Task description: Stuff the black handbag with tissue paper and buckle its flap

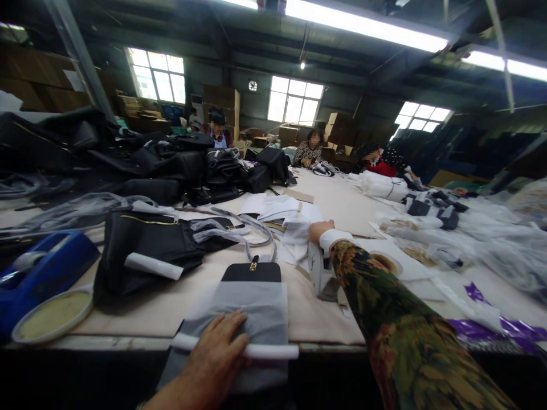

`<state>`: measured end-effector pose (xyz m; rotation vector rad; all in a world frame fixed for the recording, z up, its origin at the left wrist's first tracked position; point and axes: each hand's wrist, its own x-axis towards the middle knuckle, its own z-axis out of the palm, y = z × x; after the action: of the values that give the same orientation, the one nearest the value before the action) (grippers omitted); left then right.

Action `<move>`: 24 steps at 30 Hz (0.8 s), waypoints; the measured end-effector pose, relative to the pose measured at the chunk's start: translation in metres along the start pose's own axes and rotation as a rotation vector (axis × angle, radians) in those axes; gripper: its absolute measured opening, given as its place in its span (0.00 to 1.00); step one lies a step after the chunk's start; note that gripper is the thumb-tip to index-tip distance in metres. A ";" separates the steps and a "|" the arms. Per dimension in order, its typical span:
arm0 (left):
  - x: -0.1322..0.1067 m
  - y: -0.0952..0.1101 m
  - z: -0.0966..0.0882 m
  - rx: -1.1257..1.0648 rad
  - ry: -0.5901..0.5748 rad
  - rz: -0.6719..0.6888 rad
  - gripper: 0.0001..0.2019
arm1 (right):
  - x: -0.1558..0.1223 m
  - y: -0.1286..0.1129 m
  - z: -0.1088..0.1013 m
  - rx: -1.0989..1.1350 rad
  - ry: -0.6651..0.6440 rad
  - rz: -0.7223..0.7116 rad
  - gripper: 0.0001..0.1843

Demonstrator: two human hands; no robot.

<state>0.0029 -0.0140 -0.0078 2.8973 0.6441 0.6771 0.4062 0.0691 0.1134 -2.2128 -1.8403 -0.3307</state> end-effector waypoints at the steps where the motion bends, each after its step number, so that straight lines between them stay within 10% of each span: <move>1: 0.002 0.002 -0.004 -0.010 -0.024 -0.009 0.06 | -0.006 -0.004 -0.004 -0.009 -0.039 0.014 0.14; 7: 0.008 0.009 -0.017 -0.046 -0.146 -0.013 0.08 | -0.081 -0.066 -0.010 0.128 -0.221 -0.048 0.13; 13: 0.010 0.009 -0.022 -0.050 -0.166 0.005 0.10 | -0.167 -0.133 -0.006 0.664 -0.092 -0.240 0.12; 24: 0.019 0.019 -0.077 -0.185 -0.373 0.000 0.10 | -0.179 -0.148 0.032 0.512 -0.315 -0.518 0.14</move>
<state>-0.0086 -0.0237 0.0722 2.7411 0.5031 0.1725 0.2287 -0.0611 0.0309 -1.4921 -2.3211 0.3912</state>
